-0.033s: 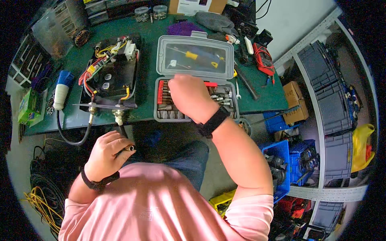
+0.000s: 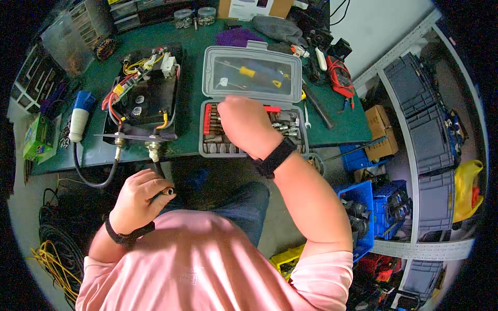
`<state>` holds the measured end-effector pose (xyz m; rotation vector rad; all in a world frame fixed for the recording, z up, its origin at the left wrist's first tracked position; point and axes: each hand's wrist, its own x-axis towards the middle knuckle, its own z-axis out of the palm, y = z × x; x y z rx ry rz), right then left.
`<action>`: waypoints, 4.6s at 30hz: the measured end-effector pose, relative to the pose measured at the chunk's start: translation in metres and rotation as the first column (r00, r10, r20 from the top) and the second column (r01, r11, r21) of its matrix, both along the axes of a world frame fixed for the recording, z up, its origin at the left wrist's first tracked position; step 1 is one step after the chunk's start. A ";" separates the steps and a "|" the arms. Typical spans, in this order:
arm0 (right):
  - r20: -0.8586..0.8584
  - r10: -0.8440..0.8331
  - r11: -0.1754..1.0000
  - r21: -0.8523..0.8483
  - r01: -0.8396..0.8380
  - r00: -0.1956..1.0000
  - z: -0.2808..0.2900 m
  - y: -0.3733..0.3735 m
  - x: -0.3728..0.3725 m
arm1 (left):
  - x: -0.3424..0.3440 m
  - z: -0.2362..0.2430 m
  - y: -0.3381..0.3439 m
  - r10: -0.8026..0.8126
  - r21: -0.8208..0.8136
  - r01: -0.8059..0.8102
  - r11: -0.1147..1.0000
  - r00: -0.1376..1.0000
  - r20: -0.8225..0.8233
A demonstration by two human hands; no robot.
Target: The person works on an open electronic device with exposed wiring and a circuit board. They manipulate the internal components, open a plastic case to retrieve small metal parts, and use a screwdriver to adjust connections on the device.
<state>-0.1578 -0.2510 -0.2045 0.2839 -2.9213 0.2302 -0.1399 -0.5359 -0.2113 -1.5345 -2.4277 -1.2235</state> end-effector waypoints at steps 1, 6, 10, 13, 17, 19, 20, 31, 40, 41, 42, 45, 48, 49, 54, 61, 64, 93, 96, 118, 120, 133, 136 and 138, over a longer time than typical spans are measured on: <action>-0.029 0.008 1.000 0.013 -0.008 1.000 -0.001 0.000 0.000 | 0.000 0.000 0.000 -0.001 -0.002 0.001 1.000 1.000 0.003; -0.031 -0.014 0.999 0.036 0.015 0.999 -0.003 0.003 -0.002 | -0.001 -0.002 -0.003 0.002 0.001 -0.002 1.000 1.000 0.011; 0.006 -0.053 0.997 -0.050 0.054 0.999 0.009 0.007 0.007 | -0.001 -0.005 -0.005 0.007 -0.006 -0.007 1.000 1.000 0.023; 0.009 -0.068 0.984 -0.162 0.069 0.998 0.010 0.015 0.010 | -0.001 -0.003 -0.005 0.007 -0.006 -0.007 1.000 1.000 0.024; 0.174 -0.030 0.735 -0.663 0.140 0.984 0.033 0.014 0.028 | -0.001 -0.002 -0.003 0.023 0.002 -0.023 1.000 0.999 0.032; 0.178 0.061 0.453 -0.882 0.131 0.982 0.033 0.017 0.040 | -0.001 -0.001 -0.002 0.015 0.007 -0.015 1.000 0.999 0.030; 0.157 0.080 0.440 -0.891 0.106 0.984 0.037 0.016 0.046 | -0.001 -0.001 -0.001 0.011 0.010 -0.012 1.000 1.000 0.029; -0.154 0.205 0.368 -0.903 -0.223 0.966 0.041 0.001 0.065 | 0.002 0.002 0.000 0.020 0.001 -0.020 1.000 1.000 0.011; -0.002 0.285 -0.168 -0.985 0.048 0.959 0.048 -0.003 0.059 | 0.001 0.000 -0.008 0.065 0.026 -0.066 0.998 0.998 0.012; -0.006 0.309 -0.284 -0.955 0.086 0.951 0.046 -0.001 0.057 | 0.001 -0.001 -0.009 0.073 0.029 -0.073 0.997 0.997 0.012; -0.037 0.294 -0.350 -0.934 0.072 0.955 0.042 0.002 0.055 | 0.001 -0.001 -0.010 0.086 0.033 -0.087 0.996 0.996 0.020; -0.039 0.295 -0.530 -0.838 0.129 0.955 0.038 0.007 0.055 | 0.000 -0.002 -0.011 0.128 0.040 -0.130 0.991 0.991 0.031; -0.038 0.296 -0.618 -0.769 0.161 0.954 0.034 0.006 0.054 | 0.000 -0.003 -0.011 0.159 0.040 -0.160 0.986 0.987 0.029; -0.036 0.294 -0.638 -0.752 0.168 0.955 0.033 0.005 0.055 | 0.000 -0.003 -0.010 0.160 0.042 -0.161 0.986 0.986 0.035; -0.064 0.350 -0.689 -0.693 0.211 0.935 0.029 0.002 0.058 | 0.000 -0.004 -0.010 0.144 0.058 -0.146 0.988 0.989 0.043; 0.112 0.288 -0.210 -0.961 0.177 0.951 0.052 -0.025 0.045 | -0.002 -0.003 -0.016 0.144 0.094 -0.146 0.985 0.989 0.021; 0.170 0.177 0.418 -0.905 0.082 0.969 0.066 -0.050 0.017 | -0.005 -0.006 -0.019 0.149 0.075 -0.149 0.986 0.989 0.009; 0.118 0.215 0.970 -0.139 -0.199 0.969 0.035 -0.082 -0.066 | -0.009 -0.015 -0.049 0.225 0.081 -0.231 0.970 0.971 0.079; 0.069 0.226 0.968 -0.126 -0.216 0.972 0.037 -0.078 -0.066 | -0.009 -0.014 -0.046 0.222 0.095 -0.226 0.969 0.973 0.058; -0.024 0.340 0.749 -0.597 -0.287 0.940 0.009 -0.101 0.063 | -0.001 -0.014 -0.008 -0.322 0.223 -0.368 0.903 -0.231 0.918; -0.134 0.254 0.788 -0.546 -0.285 0.958 0.023 -0.073 0.045 | -0.003 -0.017 -0.012 -0.338 0.283 -0.302 0.910 -0.147 0.930; 0.235 0.092 0.985 -0.164 -0.054 0.968 0.008 -0.001 -0.027 | 0.003 -0.029 -0.034 -0.181 0.186 -0.106 0.977 0.047 0.982; 0.385 0.026 0.990 -0.139 0.030 0.923 0.019 -0.004 -0.035 | 0.002 -0.032 -0.037 -0.257 0.261 -0.074 0.963 0.057 0.965; 0.380 0.034 0.977 -0.206 0.048 0.925 0.026 -0.006 -0.033 | 0.002 -0.034 -0.039 -0.286 0.289 -0.052 0.956 0.055 0.957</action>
